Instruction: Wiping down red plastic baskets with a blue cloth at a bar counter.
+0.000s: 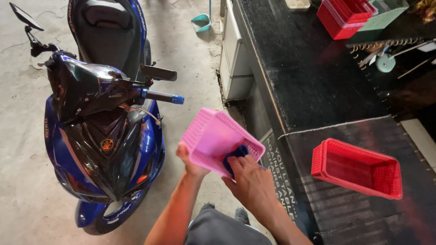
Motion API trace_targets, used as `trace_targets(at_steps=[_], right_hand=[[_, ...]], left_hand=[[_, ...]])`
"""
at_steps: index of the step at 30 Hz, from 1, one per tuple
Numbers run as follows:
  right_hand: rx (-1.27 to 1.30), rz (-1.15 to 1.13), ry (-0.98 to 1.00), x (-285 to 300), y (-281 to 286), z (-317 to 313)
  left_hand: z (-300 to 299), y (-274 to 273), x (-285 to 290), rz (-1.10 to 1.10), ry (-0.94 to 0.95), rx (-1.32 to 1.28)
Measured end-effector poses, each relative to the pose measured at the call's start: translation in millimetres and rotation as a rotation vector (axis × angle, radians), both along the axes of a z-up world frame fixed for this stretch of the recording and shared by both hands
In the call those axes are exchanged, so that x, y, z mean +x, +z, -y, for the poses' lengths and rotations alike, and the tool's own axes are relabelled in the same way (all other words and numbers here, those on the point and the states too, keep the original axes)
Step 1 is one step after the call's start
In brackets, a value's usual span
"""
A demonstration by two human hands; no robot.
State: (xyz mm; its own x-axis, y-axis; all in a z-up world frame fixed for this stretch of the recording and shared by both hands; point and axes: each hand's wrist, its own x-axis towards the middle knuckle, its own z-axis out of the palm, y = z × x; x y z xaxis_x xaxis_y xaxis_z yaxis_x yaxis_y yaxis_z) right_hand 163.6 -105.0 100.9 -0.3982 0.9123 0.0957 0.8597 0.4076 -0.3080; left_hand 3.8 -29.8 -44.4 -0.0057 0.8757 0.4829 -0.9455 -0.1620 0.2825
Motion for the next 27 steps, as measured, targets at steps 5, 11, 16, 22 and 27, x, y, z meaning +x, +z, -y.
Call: trace_targets(at_steps=[5,11,16,22,27], right_hand=[[0.248,-0.049,0.001,-1.6,-6.9,13.5],[0.328,-0.029,-0.201,8.2,-8.8,35.5],[0.269,0.001,-0.39,22.0,7.9,58.5],[0.182,0.036,-0.573,51.0,0.4,102.3],[0.16,-0.064,-0.666,91.8,-7.3,142.0]], left_hand=[[4.9,-24.2,6.7,-0.049,0.031,-0.136],[4.1,58.3,22.4,0.085,-0.248,-0.251],[16.2,101.6,67.2,0.086,-0.484,-0.133],[45.7,111.0,118.0,-0.193,-0.565,-0.057],[52.9,107.3,169.5,0.006,-0.816,-0.04]])
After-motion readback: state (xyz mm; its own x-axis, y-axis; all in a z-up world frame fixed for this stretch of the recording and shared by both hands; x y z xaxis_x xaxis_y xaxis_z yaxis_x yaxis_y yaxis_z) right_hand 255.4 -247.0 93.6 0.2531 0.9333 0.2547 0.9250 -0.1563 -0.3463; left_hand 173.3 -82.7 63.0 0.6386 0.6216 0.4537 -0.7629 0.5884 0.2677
